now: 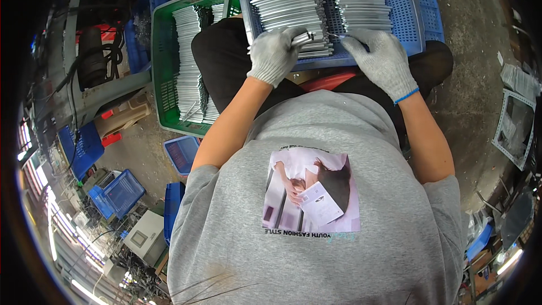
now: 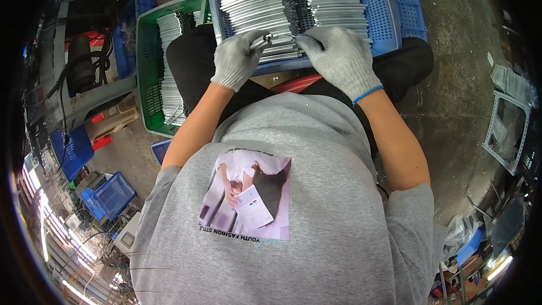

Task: Inspect small metal components and sort them into plastic bins on a fabrication floor.

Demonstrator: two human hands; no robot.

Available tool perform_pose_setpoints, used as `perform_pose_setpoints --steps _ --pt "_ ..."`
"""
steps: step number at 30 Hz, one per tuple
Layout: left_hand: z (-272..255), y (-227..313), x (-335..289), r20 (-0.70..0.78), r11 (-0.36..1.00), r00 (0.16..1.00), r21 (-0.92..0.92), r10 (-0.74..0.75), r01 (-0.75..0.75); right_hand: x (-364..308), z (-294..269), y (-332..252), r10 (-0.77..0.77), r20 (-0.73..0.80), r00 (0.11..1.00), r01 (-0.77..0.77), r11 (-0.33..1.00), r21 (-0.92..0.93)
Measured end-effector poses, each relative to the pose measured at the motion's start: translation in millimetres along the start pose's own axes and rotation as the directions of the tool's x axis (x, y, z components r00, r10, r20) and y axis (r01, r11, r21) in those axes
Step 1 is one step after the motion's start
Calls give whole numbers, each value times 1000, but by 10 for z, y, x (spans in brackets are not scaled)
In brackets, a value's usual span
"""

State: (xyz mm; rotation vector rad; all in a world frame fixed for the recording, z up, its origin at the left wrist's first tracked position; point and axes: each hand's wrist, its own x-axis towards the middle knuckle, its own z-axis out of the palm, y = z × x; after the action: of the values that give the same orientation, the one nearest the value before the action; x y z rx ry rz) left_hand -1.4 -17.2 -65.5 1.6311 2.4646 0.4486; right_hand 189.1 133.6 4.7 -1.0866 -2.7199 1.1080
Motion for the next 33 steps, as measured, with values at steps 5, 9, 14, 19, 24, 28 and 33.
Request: perform_pose_setpoints --steps 5,9,14,19,24,28,33 --pt "296 -36 200 85 989 996 146 -2 -10 -51 -3 92 19 -24 1000 -20 999 -31" --pt "294 -15 253 184 963 982 269 -48 -3 -63 -1 59 58 -7 998 -58 997 -46" --pt "43 -76 140 219 988 976 155 -11 -24 -86 -13 -6 7 -16 1000 -8 996 -93" --pt "-237 -139 -114 77 977 993 -201 93 -76 -143 -16 -84 -183 -69 981 179 982 -60" --pt "-416 -139 -275 20 874 992 -476 124 -99 -189 -119 -302 -198 43 979 200 978 -65" --pt "-437 -123 -347 9 837 991 -537 130 -105 -208 -127 -368 -274 80 958 283 948 -146" --pt "-484 -101 -375 9 875 974 -441 226 -199 -185 -88 -364 -354 39 935 354 913 -202"
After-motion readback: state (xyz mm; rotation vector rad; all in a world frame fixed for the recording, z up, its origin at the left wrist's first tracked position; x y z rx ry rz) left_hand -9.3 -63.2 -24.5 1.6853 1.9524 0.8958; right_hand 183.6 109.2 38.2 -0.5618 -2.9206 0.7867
